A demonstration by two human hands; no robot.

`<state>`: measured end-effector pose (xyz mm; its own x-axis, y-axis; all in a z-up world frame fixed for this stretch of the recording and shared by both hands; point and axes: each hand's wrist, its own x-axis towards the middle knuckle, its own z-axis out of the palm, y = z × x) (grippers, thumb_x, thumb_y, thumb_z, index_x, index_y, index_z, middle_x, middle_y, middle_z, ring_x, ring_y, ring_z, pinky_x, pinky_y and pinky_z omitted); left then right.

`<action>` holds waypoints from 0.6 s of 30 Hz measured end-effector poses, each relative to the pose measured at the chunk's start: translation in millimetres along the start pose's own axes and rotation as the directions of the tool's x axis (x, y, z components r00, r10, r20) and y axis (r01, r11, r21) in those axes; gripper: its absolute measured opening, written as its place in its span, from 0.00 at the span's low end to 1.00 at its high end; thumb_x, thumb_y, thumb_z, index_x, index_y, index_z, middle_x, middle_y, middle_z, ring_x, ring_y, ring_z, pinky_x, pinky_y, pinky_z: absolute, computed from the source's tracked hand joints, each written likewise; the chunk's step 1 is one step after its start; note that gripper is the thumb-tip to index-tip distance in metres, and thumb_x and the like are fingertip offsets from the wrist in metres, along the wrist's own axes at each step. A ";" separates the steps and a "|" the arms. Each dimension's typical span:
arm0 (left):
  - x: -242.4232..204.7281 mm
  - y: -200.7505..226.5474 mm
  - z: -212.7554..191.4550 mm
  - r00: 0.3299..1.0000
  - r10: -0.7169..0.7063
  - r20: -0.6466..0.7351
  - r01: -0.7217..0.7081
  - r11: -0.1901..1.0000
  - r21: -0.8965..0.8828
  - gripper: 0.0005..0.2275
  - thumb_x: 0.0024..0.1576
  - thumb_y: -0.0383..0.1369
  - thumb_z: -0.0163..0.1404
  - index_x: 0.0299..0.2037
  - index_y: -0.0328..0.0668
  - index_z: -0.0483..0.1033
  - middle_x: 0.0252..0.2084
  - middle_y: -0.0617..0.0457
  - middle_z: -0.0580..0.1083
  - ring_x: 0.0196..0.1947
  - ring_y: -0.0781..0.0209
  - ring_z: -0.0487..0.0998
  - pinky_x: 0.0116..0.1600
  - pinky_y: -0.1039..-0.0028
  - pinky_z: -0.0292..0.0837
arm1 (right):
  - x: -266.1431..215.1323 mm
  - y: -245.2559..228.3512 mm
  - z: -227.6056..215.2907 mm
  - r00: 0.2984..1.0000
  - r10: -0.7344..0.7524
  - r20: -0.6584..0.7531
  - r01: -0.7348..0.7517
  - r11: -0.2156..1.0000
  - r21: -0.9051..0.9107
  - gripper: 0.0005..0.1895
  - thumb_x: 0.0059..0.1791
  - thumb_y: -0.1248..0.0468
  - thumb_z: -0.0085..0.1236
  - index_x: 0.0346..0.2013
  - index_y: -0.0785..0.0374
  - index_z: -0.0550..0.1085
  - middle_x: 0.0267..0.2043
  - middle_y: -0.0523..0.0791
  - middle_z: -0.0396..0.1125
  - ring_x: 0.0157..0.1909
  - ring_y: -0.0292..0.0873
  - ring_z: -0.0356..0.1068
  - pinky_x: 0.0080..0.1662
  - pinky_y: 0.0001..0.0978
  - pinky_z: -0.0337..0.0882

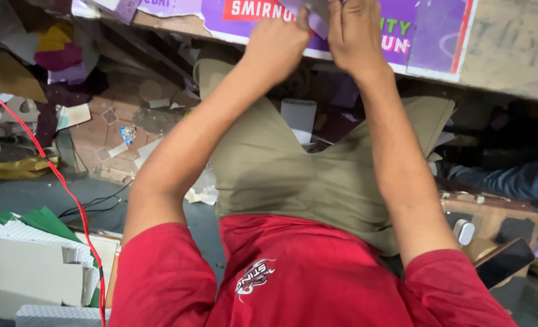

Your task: The person sits on the floor and repeatedly assembles small purple cardboard boxes by folding flaps and pressing edges. They handle multiple boxes one at a time, placing finished units aside on the table.

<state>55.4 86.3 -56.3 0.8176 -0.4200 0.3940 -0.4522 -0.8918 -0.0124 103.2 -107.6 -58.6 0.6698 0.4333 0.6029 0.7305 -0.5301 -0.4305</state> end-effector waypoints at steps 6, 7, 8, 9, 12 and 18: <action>1.5 13.2 2.4 0.998 -0.019 0.068 0.046 0.903 -0.426 0.13 0.55 0.24 0.48 0.50 0.32 0.74 0.27 0.37 0.77 0.30 0.35 0.79 0.33 0.50 0.73 | 2.7 -7.8 -6.8 0.999 -0.030 -0.014 0.030 0.999 0.046 0.20 0.59 0.72 0.48 0.64 0.70 0.56 0.55 0.65 0.62 0.49 0.70 0.65 0.47 0.61 0.63; 4.5 10.6 3.1 0.997 -0.047 0.053 0.066 0.885 -0.462 0.11 0.57 0.26 0.48 0.49 0.33 0.75 0.28 0.39 0.77 0.31 0.36 0.79 0.34 0.50 0.73 | 6.5 -8.7 -8.0 0.998 -0.056 -0.033 0.058 0.996 0.066 0.25 0.57 0.73 0.46 0.67 0.71 0.54 0.58 0.67 0.60 0.50 0.71 0.64 0.47 0.61 0.63; 4.7 9.3 4.4 0.996 -0.081 0.046 0.093 0.861 -0.501 0.09 0.58 0.27 0.48 0.47 0.35 0.75 0.29 0.40 0.78 0.32 0.36 0.79 0.35 0.50 0.72 | 8.4 -8.6 -8.7 0.998 -0.057 -0.042 0.060 0.995 0.079 0.24 0.56 0.73 0.46 0.66 0.71 0.53 0.56 0.68 0.60 0.49 0.71 0.65 0.46 0.61 0.63; 6.0 9.2 6.2 0.993 -0.114 0.039 0.117 0.834 -0.539 0.08 0.59 0.28 0.49 0.46 0.36 0.75 0.31 0.41 0.78 0.33 0.36 0.79 0.36 0.50 0.72 | 9.9 -7.3 -8.8 0.997 -0.057 -0.050 0.061 0.994 0.093 0.24 0.55 0.74 0.46 0.64 0.71 0.53 0.55 0.68 0.60 0.47 0.72 0.65 0.45 0.62 0.63; 4.0 11.4 10.3 0.984 -0.173 0.050 0.175 0.851 -0.495 0.07 0.59 0.28 0.49 0.44 0.38 0.77 0.29 0.42 0.78 0.31 0.37 0.79 0.36 0.49 0.72 | 6.8 -0.4 -3.6 1.000 0.011 0.008 -0.011 0.995 0.096 0.21 0.58 0.72 0.48 0.63 0.70 0.55 0.51 0.64 0.64 0.45 0.69 0.67 0.44 0.60 0.63; -1.8 9.5 17.8 0.983 -0.181 -0.024 0.157 0.907 -0.391 0.05 0.56 0.30 0.53 0.39 0.39 0.77 0.29 0.41 0.77 0.32 0.38 0.79 0.36 0.50 0.72 | -7.4 19.5 1.5 0.999 -0.007 0.050 0.009 0.999 -0.035 0.06 0.61 0.69 0.52 0.52 0.66 0.68 0.46 0.57 0.67 0.49 0.64 0.66 0.51 0.55 0.65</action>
<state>56.0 75.6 -73.5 0.8769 -0.2475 0.4120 -0.4211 -0.8088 0.4105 112.7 -120.1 -72.5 0.6707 0.4726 0.5717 0.7310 -0.5518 -0.4014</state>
